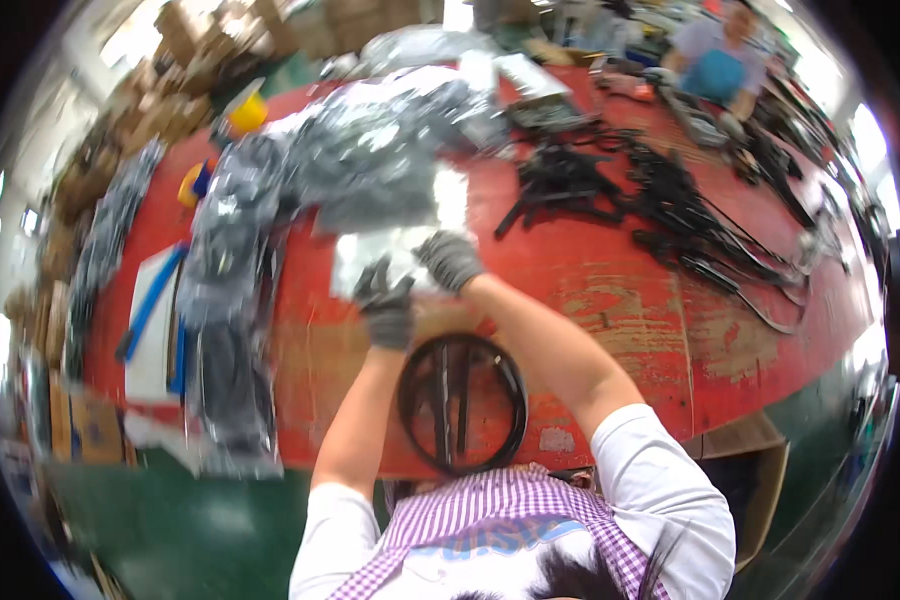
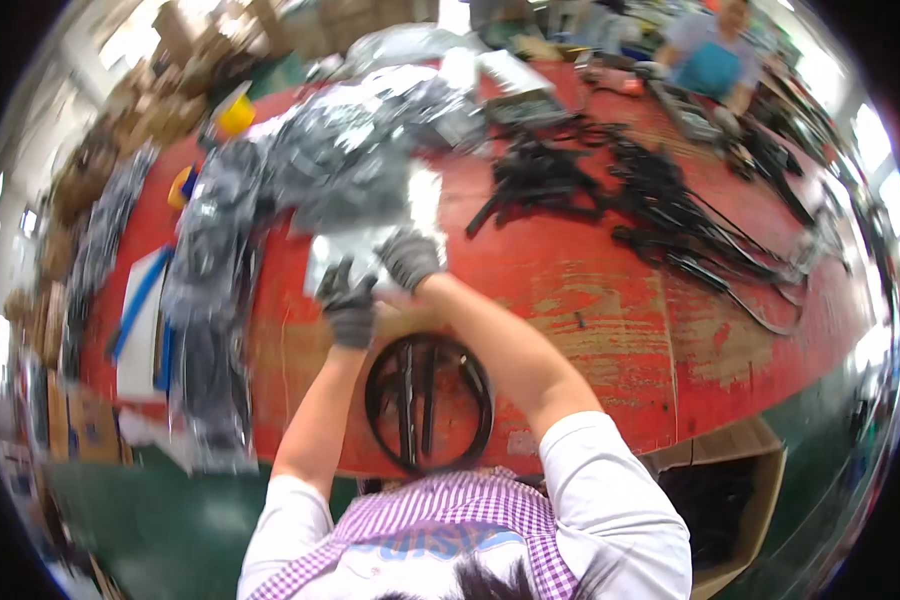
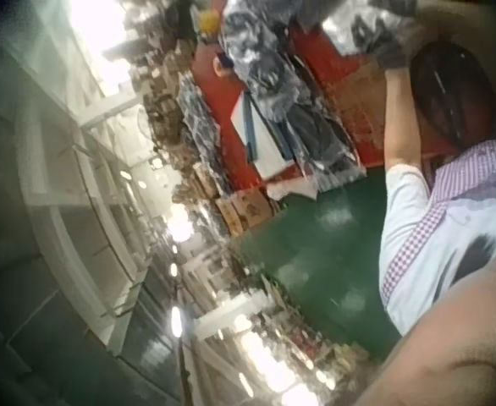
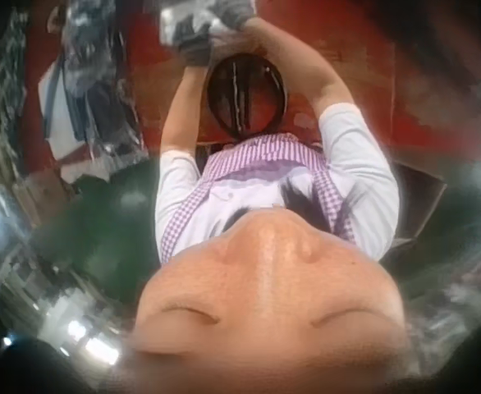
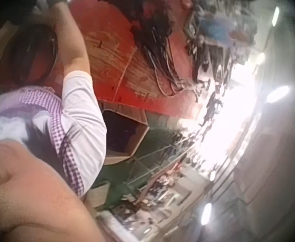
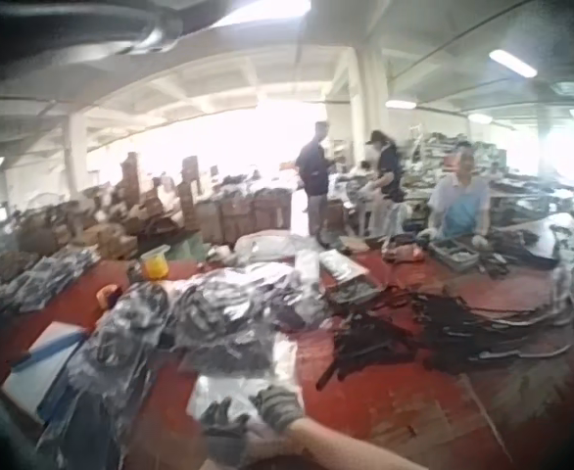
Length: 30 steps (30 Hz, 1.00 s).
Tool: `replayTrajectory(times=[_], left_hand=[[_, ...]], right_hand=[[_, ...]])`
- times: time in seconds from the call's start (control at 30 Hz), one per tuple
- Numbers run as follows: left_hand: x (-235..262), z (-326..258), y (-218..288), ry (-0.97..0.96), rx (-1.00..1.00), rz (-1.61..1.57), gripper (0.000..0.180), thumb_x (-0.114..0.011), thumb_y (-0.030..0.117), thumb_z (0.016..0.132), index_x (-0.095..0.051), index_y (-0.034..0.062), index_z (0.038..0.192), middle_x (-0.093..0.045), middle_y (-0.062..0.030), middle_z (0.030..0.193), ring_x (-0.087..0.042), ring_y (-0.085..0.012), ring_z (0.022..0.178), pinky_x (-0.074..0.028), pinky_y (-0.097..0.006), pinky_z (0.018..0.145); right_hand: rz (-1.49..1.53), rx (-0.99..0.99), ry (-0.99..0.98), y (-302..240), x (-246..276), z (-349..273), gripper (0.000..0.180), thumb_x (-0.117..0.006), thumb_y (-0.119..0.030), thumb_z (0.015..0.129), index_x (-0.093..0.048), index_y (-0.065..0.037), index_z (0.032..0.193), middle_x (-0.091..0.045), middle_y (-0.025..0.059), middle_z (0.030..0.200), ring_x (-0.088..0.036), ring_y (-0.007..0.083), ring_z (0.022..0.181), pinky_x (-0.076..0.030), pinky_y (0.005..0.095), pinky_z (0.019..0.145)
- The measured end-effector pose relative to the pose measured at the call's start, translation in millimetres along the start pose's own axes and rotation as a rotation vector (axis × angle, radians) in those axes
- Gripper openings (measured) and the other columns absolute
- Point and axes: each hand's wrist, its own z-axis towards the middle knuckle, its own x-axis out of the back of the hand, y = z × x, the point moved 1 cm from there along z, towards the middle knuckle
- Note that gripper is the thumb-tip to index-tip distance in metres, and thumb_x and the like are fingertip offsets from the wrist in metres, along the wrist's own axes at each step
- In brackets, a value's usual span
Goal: The person repeatedly picks up black cables from a red table, coils them into circular shapes, and places them into clear plastic bags. The person wears gloves and works at a workstation in a factory setting. Other workers are visible in the background.
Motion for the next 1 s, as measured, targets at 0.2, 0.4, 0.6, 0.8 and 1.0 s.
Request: replayTrajectory(times=[0.2, 0.4, 0.6, 0.8, 1.0], left_hand=[[2, -17, -44, -0.293, 0.046, -0.015, 0.020, -0.057, 0.012, 0.067, -0.063, 0.0157, 0.086, -0.058, -0.0085, 0.095, -0.053, -0.0267, 0.087, -0.046, -0.037, 0.075], [-9, -21, -45, -0.282, -0.228, 0.076, 0.023, -0.061, 0.014, 0.068, -0.065, 0.0196, 0.090, -0.057, -0.0062, 0.092, -0.053, -0.0256, 0.085, -0.046, -0.036, 0.072], [-25, -59, -39, -0.278, -0.018, 0.101, 0.060, -0.050, 0.015, 0.078, -0.031, 0.0287, 0.134, -0.057, -0.0123, 0.098, -0.059, -0.0268, 0.080, -0.049, -0.043, 0.062], [9, -95, -15, -0.725, -0.340, 0.274, 0.032, -0.046, 0.013, 0.079, -0.049, 0.0149, 0.111, -0.057, -0.0081, 0.074, -0.057, -0.0224, 0.058, -0.046, -0.037, 0.048], [69, -168, -8, -0.837, -0.168, 0.125, 0.018, -0.047, 0.018, 0.080, -0.058, 0.0125, 0.093, -0.055, -0.0065, 0.068, -0.057, -0.0213, 0.065, -0.045, -0.034, 0.048]], right_hand=[[0.240, 0.363, 0.081, -38, 65, -52, 0.018, -0.049, -0.031, 0.081, -0.059, -0.016, 0.084, -0.058, 0.0061, 0.100, -0.050, 0.0212, 0.098, -0.039, 0.0377, 0.079], [0.102, -0.058, 0.164, 15, -6, -55, 0.028, -0.045, -0.016, 0.075, -0.053, -0.006, 0.099, -0.053, 0.0124, 0.103, -0.052, 0.0264, 0.089, -0.042, 0.0406, 0.074], [-0.100, -0.214, -0.275, 37, 25, -101, 0.020, -0.053, -0.017, 0.072, -0.058, -0.006, 0.088, -0.059, 0.0123, 0.075, -0.057, 0.0279, 0.073, -0.043, 0.0388, 0.058], [-0.032, -0.031, -0.218, 17, 21, -243, 0.042, -0.049, -0.021, 0.081, -0.044, -0.018, 0.123, -0.058, 0.0054, 0.072, -0.057, 0.0210, 0.067, -0.042, 0.0352, 0.056], [0.024, 0.156, -0.263, -22, 35, -309, 0.055, -0.049, -0.020, 0.077, -0.039, -0.022, 0.130, -0.051, 0.0016, 0.063, -0.051, 0.0170, 0.060, -0.037, 0.0343, 0.051]])
